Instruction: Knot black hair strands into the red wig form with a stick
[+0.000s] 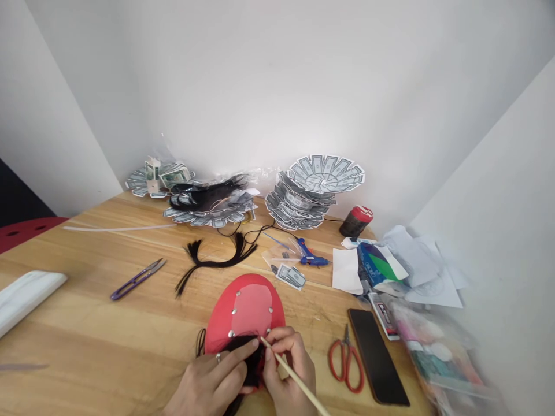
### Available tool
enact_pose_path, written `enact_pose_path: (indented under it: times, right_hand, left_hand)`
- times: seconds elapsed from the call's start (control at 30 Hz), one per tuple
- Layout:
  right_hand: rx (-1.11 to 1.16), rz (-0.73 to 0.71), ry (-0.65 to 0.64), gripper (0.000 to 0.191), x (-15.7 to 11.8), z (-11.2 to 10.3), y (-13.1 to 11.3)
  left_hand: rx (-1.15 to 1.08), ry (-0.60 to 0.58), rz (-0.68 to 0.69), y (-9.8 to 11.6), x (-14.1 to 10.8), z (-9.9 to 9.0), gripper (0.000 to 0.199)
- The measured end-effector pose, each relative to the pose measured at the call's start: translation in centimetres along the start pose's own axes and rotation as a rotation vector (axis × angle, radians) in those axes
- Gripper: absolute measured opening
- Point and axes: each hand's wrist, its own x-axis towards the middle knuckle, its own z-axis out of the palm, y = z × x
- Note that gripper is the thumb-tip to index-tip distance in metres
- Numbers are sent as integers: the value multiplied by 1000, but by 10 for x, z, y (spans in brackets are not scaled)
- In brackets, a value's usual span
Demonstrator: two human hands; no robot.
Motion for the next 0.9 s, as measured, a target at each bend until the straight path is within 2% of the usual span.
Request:
enact_pose_path:
  times: [0.53, 0.9]
  right_hand:
    - [33, 15, -15, 20, -1, 0, 2]
    - [205, 214, 3, 11, -7, 1, 7]
  left_hand:
    - [-21, -3, -6, -1, 1, 1, 36]
    - [-20, 0, -13, 0, 6, -2, 36]
